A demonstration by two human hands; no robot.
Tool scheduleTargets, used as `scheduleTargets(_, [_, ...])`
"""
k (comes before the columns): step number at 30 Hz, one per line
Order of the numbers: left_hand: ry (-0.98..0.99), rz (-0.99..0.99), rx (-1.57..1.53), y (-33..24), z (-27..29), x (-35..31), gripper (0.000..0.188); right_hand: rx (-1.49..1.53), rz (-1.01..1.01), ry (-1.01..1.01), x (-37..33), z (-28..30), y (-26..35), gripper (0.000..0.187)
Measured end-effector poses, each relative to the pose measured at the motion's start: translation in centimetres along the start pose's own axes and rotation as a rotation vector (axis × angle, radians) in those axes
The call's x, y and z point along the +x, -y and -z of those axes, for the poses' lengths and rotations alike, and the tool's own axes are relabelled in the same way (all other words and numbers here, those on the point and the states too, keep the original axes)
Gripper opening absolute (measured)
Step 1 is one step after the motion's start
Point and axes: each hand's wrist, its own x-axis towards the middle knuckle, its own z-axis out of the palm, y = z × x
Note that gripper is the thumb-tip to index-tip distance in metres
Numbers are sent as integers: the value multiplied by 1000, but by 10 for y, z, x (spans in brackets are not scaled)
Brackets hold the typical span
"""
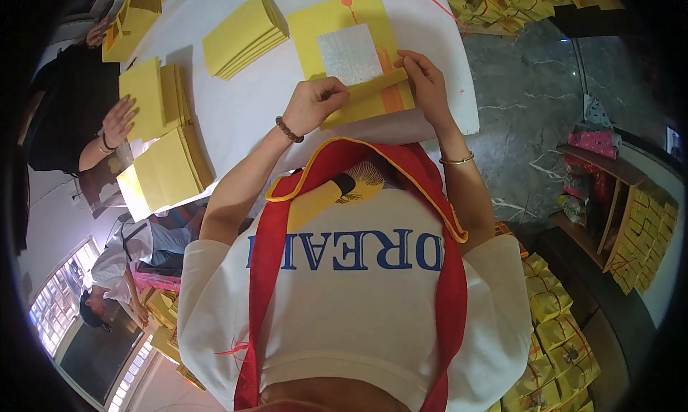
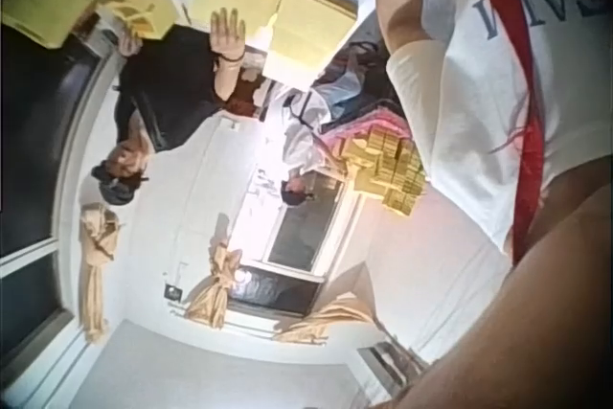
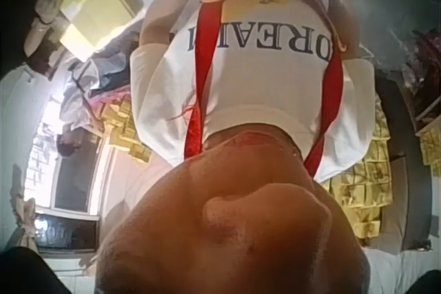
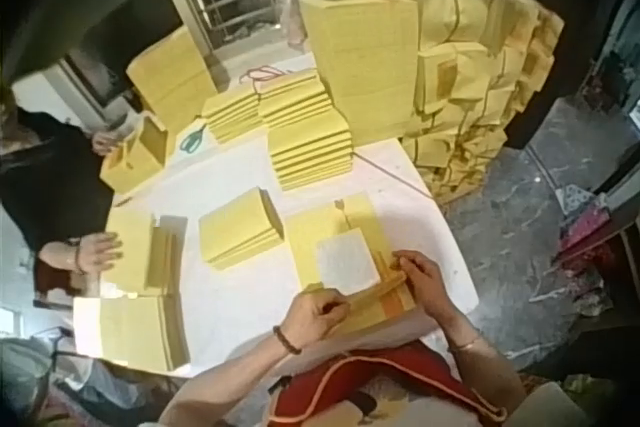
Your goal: Stack and organize yellow joss paper sheets at a production table.
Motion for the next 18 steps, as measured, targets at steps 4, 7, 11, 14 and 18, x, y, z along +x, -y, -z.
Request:
scheduleTargets(4, [-18, 57, -126, 4, 2, 4, 17, -111, 75, 174, -6, 11, 5, 23])
scheduleTargets(7, [36, -31, -84, 2, 8, 1, 21, -224, 197, 266, -5, 18, -4, 22])
scheduleTargets(11, [87, -487, 162, 6, 32, -9, 36, -141, 128, 242, 0, 22, -11, 25])
scheduleTargets(14, [-22, -430, 560, 18, 36, -16, 46, -138, 58, 236, 1, 21, -7, 26])
scheduleTargets(18, [-231, -470, 625, 33, 19, -16, 40, -184, 176, 336, 2, 19, 5, 30])
